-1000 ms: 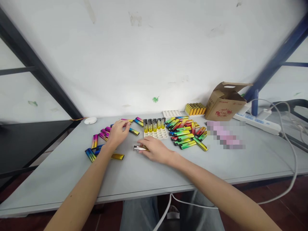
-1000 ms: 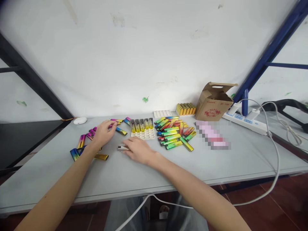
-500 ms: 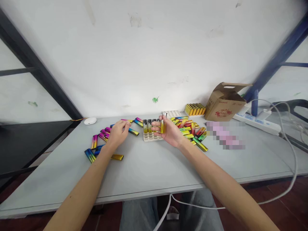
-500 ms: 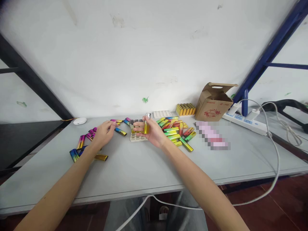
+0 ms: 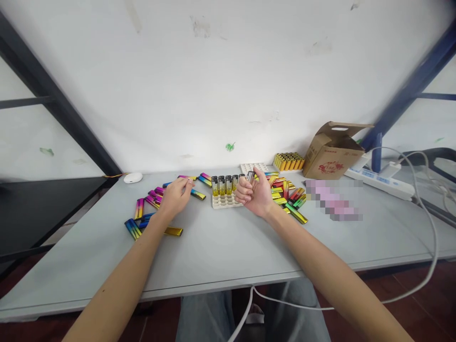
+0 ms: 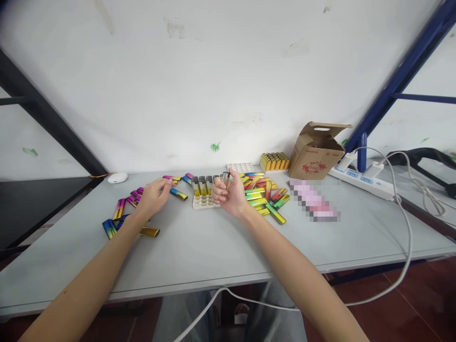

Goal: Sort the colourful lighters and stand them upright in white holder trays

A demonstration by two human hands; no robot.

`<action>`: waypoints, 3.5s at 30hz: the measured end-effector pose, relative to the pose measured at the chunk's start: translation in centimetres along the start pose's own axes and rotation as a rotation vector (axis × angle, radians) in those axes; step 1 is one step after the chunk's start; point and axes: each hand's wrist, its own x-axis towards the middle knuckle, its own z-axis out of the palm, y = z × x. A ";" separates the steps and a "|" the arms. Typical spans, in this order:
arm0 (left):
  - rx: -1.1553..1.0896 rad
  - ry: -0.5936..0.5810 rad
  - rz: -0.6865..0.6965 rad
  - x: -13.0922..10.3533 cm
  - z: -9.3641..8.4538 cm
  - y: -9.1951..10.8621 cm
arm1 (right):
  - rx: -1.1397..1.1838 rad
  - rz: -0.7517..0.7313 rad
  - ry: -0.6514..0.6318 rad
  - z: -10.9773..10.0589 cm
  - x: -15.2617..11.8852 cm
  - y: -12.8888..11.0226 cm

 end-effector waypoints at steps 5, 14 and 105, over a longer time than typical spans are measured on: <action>0.003 0.018 0.004 0.0 0.1 -0.2 | -0.043 -0.033 0.020 -0.4 0.3 0.3; -0.012 0.008 -0.008 -0.1 0.1 0.1 | -0.060 -0.002 0.124 0.0 0.3 0.1; -0.046 0.031 0.072 -0.5 0.6 0.5 | -1.652 -0.491 0.280 -4.3 -0.1 1.3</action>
